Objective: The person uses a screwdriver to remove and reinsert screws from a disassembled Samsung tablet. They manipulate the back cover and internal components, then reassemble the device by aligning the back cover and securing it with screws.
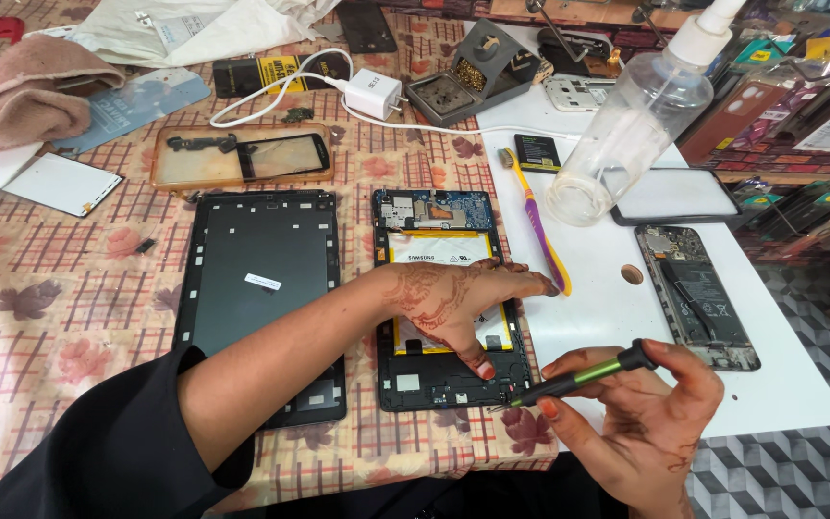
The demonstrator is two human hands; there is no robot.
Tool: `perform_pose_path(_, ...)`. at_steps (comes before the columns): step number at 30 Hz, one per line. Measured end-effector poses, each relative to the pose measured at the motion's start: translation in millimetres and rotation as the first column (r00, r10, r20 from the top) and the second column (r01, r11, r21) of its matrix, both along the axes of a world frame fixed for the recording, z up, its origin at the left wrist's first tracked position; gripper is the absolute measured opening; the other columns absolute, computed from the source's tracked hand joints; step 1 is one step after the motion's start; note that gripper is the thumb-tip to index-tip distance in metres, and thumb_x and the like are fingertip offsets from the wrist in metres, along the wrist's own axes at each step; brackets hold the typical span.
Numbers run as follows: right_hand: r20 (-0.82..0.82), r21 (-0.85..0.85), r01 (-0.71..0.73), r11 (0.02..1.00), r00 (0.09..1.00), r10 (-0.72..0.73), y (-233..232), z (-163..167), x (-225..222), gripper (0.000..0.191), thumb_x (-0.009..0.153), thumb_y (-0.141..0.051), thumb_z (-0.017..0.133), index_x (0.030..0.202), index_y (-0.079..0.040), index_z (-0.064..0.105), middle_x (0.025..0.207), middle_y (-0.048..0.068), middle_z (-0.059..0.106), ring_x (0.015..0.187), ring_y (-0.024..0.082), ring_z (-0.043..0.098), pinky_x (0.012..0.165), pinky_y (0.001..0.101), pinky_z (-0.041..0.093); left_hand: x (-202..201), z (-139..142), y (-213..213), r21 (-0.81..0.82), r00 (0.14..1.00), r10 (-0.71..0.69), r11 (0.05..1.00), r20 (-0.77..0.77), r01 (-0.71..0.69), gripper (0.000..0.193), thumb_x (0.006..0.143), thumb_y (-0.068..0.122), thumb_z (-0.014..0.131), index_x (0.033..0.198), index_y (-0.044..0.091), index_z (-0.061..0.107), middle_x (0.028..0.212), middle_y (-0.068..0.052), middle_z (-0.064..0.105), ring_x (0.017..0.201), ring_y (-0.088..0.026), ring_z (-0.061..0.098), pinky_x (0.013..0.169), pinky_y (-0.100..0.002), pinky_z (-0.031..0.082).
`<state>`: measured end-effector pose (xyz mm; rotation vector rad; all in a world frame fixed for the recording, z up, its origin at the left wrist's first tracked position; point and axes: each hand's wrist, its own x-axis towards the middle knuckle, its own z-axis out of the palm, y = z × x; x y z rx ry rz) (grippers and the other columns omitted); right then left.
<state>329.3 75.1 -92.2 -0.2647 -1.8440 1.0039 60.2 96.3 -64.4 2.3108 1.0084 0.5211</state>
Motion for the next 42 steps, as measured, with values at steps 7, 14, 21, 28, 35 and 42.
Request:
perform_pose_path(7, 0.007, -0.019, -0.011, 1.0, 1.0, 0.012, -2.9, -1.0, 0.6, 0.089, 0.082, 0.012, 0.075, 0.145, -0.014, 0.018, 0.111, 0.026, 0.071, 0.101, 0.028, 0.074, 0.09, 0.04, 0.065, -2.2, -5.1, 4.0, 0.04, 1.0, -0.021, 0.999, -0.014, 0.021, 0.117, 0.063, 0.04, 0.094, 0.155, 0.0, 0.032, 0.158, -0.02, 0.04, 0.146, -0.035, 0.039, 0.118, -0.041, 0.035)
perform_pose_path(14, -0.033, -0.06, 0.016, 0.998, 0.999, -0.018, -1.0, 1.9, 0.4, 0.092, 0.08, 0.014, 0.073, 0.147, -0.015, 0.016, 0.113, 0.03, 0.067, 0.099, 0.028, 0.073, 0.089, 0.0399, 0.064, -1.8, -5.0, 4.8, 0.026, 1.0, -0.018, 0.999, -0.015, 0.019, 0.119, 0.062, 0.042, 0.092, 0.154, -0.002, 0.032, 0.157, -0.02, 0.041, 0.144, -0.034, 0.042, 0.117, -0.04, 0.037)
perform_pose_path(21, -0.081, -0.081, 0.078, 0.994, 0.993, -0.084, -1.8, 6.5, -3.1, 0.094, 0.082, 0.017, 0.07, 0.151, -0.015, 0.014, 0.111, 0.03, 0.066, 0.102, 0.027, 0.071, 0.089, 0.0398, 0.064, -3.0, -5.9, 7.0, 0.064, 0.999, -0.045, 0.997, -0.005, 0.045, 0.116, 0.062, 0.04, 0.093, 0.152, -0.005, 0.034, 0.157, -0.021, 0.041, 0.145, -0.035, 0.041, 0.12, -0.04, 0.035)
perform_pose_path(28, -0.062, -0.124, 0.139, 0.982, 0.987, -0.148, -5.2, 11.4, -6.4, 0.095, 0.081, 0.018, 0.069, 0.151, -0.015, 0.015, 0.114, 0.03, 0.065, 0.099, 0.026, 0.07, 0.089, 0.0394, 0.062, -3.3, -9.2, 8.4, 0.083, 0.999, -0.047, 0.995, -0.005, 0.047, 0.116, 0.063, 0.04, 0.093, 0.151, -0.006, 0.035, 0.157, -0.022, 0.041, 0.146, -0.036, 0.04, 0.12, -0.04, 0.034)
perform_pose_path(35, -0.06, -0.132, 0.12, 0.984, 0.99, -0.128, -6.0, 13.5, -7.3, 0.094, 0.081, 0.019, 0.069, 0.151, -0.015, 0.015, 0.115, 0.03, 0.064, 0.099, 0.026, 0.069, 0.088, 0.0394, 0.062, -3.7, -8.6, 8.0, 0.072, 0.999, -0.046, 0.996, 0.003, 0.046, 0.115, 0.062, 0.039, 0.093, 0.151, -0.006, 0.036, 0.158, -0.021, 0.041, 0.145, -0.034, 0.041, 0.119, -0.04, 0.035)
perform_pose_path(42, -0.045, -0.141, 0.122, 0.982, 0.991, -0.129, -5.8, 13.8, -6.8, 0.094, 0.081, 0.019, 0.068, 0.151, -0.014, 0.015, 0.114, 0.03, 0.065, 0.098, 0.026, 0.07, 0.088, 0.0395, 0.062, -2.7, -6.6, 6.8, 0.063, 0.999, -0.045, 0.997, -0.007, 0.045, 0.115, 0.063, 0.039, 0.093, 0.151, -0.006, 0.035, 0.158, -0.021, 0.04, 0.147, -0.035, 0.04, 0.12, -0.04, 0.034)
